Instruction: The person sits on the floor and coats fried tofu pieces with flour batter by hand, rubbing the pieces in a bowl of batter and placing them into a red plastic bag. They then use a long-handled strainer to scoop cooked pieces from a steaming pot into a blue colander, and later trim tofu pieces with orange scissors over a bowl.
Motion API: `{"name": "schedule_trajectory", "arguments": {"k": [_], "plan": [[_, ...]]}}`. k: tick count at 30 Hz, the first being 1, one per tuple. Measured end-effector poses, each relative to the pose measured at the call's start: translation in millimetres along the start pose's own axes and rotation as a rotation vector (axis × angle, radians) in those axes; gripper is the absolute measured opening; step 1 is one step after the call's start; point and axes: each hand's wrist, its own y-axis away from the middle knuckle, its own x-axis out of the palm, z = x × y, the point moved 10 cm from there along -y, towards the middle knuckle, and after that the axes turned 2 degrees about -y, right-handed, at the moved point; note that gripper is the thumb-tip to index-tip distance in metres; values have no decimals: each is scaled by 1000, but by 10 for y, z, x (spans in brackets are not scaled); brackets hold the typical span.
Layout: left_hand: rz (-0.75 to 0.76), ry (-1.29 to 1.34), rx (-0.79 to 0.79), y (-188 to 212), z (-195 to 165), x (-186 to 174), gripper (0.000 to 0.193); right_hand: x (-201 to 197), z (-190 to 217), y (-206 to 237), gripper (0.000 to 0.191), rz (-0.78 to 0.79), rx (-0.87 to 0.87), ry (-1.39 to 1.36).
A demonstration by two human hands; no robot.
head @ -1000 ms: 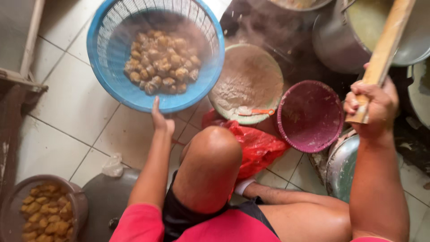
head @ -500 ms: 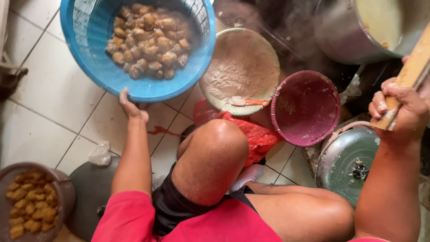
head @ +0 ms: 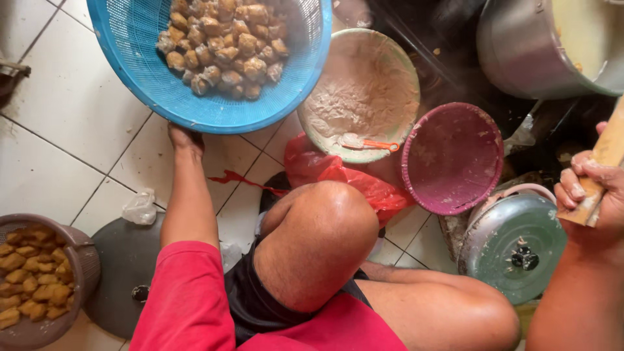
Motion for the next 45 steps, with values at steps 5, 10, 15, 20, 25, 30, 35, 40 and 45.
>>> {"name": "schedule_trajectory", "arguments": {"k": [5,10,15,20,25,30,35,40,45], "plan": [[-53,30,28,17,-46,-99,65,-401,1,-19,52,66,-10,-133],[-80,45,41,359,-259,-506,71,-978,82,-73,19,168,-37,-169],[-128,18,74,965,-613,-1390,76,-984,68,-52,12,155,-73,-244],[-373,-51,118,1776,-920,-2526,74,-426,73,174,38,61,-111,-220],[-694,-179,181,2566,-1055,-3276,71,-80,189,394,57,41,-142,-180],[-856,-332,253,2785,-1110,-3335,69,-266,203,514,61,79,-169,-216],[-892,-501,353,2716,-1242,-2940,67,-499,108,622,57,148,-177,-261],[-866,-691,518,2441,-1281,-2041,65,-660,80,595,59,127,-173,-338],[-768,-844,732,2396,-1279,-1046,63,-623,116,281,65,93,-216,-293]]}}
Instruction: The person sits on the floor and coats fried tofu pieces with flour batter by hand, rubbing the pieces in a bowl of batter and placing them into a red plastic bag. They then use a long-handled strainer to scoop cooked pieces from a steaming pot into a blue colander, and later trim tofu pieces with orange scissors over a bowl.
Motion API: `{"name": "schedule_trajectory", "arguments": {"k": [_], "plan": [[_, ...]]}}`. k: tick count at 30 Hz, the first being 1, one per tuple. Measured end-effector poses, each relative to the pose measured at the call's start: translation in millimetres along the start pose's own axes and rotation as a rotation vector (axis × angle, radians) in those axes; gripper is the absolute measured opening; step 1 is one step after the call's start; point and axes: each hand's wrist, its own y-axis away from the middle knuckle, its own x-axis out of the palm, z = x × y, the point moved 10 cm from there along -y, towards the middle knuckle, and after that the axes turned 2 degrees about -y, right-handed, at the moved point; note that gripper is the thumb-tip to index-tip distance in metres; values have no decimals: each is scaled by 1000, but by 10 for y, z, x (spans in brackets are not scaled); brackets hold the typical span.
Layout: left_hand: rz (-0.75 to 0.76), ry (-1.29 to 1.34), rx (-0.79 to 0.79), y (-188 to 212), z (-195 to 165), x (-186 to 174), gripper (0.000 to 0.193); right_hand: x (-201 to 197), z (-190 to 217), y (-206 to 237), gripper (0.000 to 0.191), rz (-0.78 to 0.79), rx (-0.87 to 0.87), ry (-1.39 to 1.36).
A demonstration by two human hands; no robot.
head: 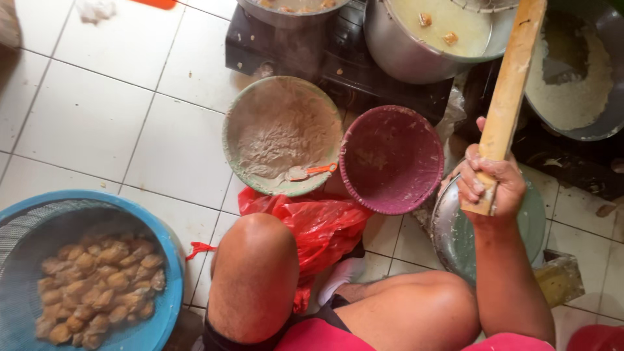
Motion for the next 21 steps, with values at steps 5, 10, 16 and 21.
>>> {"name": "schedule_trajectory", "arguments": {"k": [5,10,16,21], "plan": [[156,120,266,295,-1079,771,61,102,100,-191,74,17,-58,33],[549,469,505,1218,-2287,1345,59,-129,378,281,69,-131,-170,334],[880,625,450,2105,-2879,1125,45,-653,709,1044,78,-443,-285,911],[1062,671,478,2566,-3262,1206,49,-1019,902,1838,80,-715,-361,1439]]}}
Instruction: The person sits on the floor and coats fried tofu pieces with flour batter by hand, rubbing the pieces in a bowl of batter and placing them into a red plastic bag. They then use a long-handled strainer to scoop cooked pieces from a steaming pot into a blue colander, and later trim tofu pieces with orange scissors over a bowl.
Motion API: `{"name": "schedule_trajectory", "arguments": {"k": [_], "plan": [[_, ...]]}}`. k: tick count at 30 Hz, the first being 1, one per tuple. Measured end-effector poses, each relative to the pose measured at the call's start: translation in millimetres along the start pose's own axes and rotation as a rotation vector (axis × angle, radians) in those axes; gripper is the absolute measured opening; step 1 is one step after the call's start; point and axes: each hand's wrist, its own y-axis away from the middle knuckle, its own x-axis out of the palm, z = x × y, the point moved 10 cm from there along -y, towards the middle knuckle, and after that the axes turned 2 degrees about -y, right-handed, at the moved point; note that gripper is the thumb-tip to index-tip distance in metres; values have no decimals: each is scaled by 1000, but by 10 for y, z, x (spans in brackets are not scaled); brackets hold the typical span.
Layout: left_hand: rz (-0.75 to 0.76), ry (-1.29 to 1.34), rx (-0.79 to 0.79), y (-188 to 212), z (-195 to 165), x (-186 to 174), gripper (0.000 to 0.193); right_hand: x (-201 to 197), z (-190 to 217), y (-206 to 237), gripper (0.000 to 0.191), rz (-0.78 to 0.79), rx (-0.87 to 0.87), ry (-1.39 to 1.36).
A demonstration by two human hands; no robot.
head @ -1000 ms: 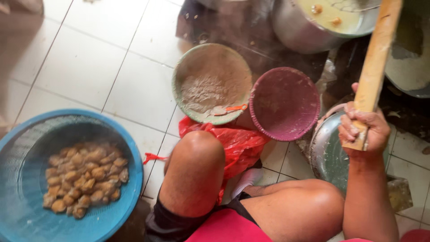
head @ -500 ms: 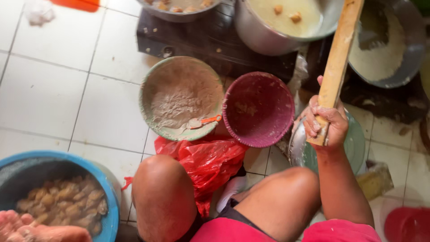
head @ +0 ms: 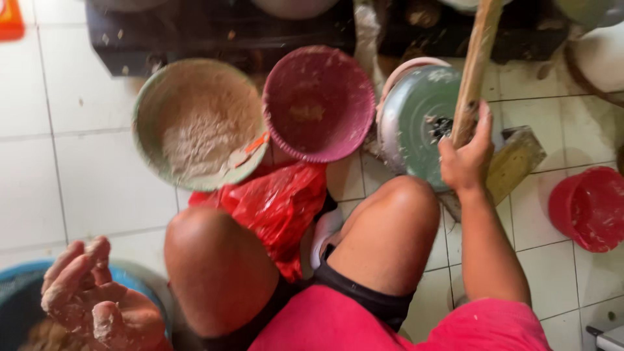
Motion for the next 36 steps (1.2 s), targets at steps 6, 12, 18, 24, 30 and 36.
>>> {"name": "schedule_trajectory", "arguments": {"k": [6,12,18,24,30,36], "plan": [[481,124,-110,-44,-123,1027,46,-233,-307,-157,77,-110,-103,275],[923,-271,29,96,-160,1729,49,132,-959,-794,75,-189,30,215],[780,27,-77,414,10,2077,43,581,-1474,-1465,73,-212,132,209],[825,-70,-56,419,-98,2199,39,863,-1751,-1655,77,-156,433,84],[806,-113,-89,416,-79,2135,34,1235,-1874,-1546,89,42,370,123],[778,-61,-174,352,-30,1956,32,1358,-2138,-1235,106,181,422,173]]}}
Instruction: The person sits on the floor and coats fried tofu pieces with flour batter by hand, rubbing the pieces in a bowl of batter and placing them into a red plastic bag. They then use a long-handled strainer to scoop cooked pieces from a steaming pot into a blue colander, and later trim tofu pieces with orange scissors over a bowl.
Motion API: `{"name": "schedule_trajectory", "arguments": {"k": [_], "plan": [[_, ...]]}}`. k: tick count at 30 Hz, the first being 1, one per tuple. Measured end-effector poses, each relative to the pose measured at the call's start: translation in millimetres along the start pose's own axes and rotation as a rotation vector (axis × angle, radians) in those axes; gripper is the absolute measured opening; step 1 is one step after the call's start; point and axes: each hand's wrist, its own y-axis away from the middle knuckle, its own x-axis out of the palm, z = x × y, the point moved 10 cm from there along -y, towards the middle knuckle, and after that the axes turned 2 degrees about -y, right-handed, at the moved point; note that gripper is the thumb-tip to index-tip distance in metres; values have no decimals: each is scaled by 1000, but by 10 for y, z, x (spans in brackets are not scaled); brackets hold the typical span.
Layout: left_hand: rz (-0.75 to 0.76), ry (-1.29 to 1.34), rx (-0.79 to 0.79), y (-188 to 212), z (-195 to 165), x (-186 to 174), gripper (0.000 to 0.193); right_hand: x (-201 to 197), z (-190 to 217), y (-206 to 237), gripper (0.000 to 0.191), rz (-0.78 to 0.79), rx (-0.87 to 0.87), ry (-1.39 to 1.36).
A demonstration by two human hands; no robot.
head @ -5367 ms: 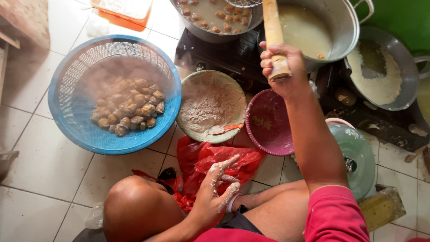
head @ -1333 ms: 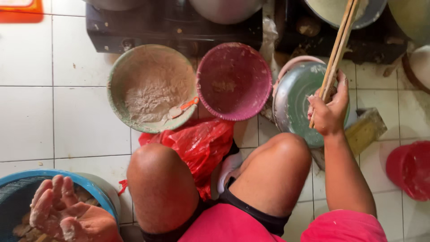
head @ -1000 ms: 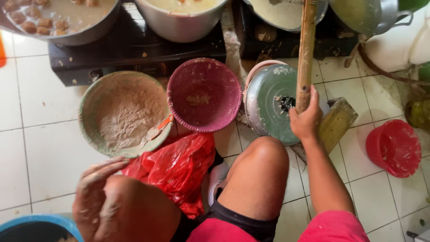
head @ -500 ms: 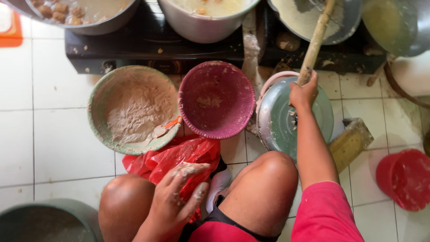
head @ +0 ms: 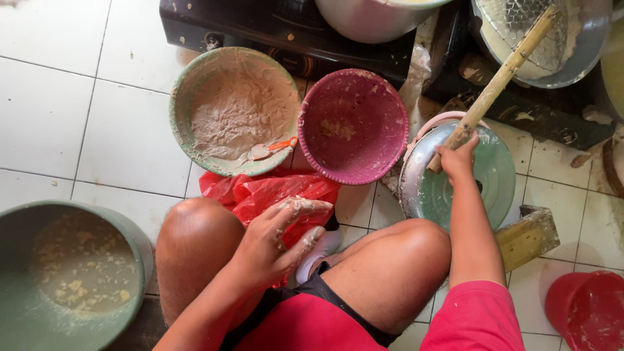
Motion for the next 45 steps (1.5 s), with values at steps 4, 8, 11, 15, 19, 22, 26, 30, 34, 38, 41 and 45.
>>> {"name": "schedule_trajectory", "arguments": {"k": [4,8,11,15,19,22,26,30,34,38,41,45], "plan": [[-111,49,-43,179,96,-356,32,-114,-126,90,105,14,4,152],[-405,310,-155,436,313,-968,38,-202,-27,102,99,39,-78,452],[-498,346,-197,647,353,-1208,42,-256,501,419,91,6,-308,471],[-523,587,-371,798,996,-720,36,246,1403,1193,58,334,-558,333],[-806,1200,-940,1297,2556,819,21,1539,1504,2402,37,1087,-665,607],[-849,1129,-1218,1906,3330,1643,28,2413,841,3178,26,1419,-441,940],[-670,-338,-955,1927,3455,1025,38,3103,673,3701,23,1140,-751,822],[-323,-638,-888,1680,3598,704,27,3172,386,3780,33,1130,-608,843],[186,-706,-908,1614,3840,883,35,2886,-62,3663,29,1324,-249,984],[211,-767,-780,1693,3825,1012,22,2883,239,3443,29,1198,-356,940],[-37,-732,-691,1684,3696,859,18,3006,494,3371,33,1101,-383,697],[-182,-636,-710,1663,3628,662,16,3165,594,3514,38,928,-392,574]]}}
